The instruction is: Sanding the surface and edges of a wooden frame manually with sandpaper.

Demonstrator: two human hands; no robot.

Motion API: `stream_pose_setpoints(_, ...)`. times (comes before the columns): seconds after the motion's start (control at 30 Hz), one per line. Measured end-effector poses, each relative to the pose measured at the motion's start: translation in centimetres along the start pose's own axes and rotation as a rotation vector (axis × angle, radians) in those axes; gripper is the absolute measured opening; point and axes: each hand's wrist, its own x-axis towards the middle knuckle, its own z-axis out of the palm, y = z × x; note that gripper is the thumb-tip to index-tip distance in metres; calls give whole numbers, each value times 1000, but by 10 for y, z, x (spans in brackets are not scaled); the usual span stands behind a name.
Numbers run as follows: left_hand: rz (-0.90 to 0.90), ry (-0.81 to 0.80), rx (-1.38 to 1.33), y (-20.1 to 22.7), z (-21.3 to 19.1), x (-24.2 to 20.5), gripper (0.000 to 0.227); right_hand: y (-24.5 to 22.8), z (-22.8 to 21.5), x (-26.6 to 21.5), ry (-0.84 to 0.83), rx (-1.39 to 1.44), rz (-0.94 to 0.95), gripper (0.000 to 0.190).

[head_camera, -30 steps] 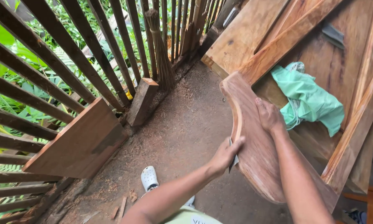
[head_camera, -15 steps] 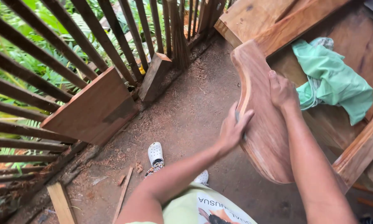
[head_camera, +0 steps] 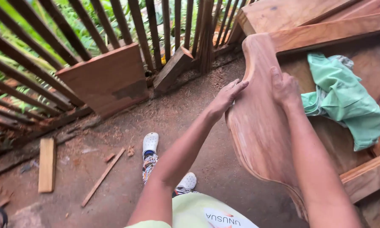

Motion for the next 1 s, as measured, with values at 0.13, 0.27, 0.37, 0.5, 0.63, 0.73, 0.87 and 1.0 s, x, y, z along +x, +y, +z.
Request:
stream_pose_setpoints(0.13, 192, 238, -47, 1, 54, -86, 90, 6, 2, 7, 32, -29, -33, 91)
stream_pose_setpoints(0.27, 184, 437, -300, -64, 104, -141, 75, 17, 10, 19, 51, -35, -47, 94)
stream_pose_setpoints(0.37, 123, 287, -272, -30, 66, -106, 74, 13, 9, 15, 56, -26, -43, 94)
stream_pose_setpoints(0.5, 224, 383, -101, -13, 28, -27, 85, 9, 9, 14, 41, -28, -51, 92)
stream_pose_setpoints(0.63, 211, 341, -11, -18, 29, -30, 80, 3, 5, 10, 61, -26, -43, 91)
stream_pose_setpoints(0.73, 253, 422, -138, -20, 76, -99, 72, 1, 1, 10, 74, -6, -38, 90)
stream_pose_setpoints(0.87, 210, 415, -201, -45, 121, -171, 68, 3, 2, 5, 75, 14, -47, 91)
stream_pose_setpoints(1.0, 177, 294, -273, -44, 76, -107, 70, 6, 3, 6, 69, 6, -41, 93)
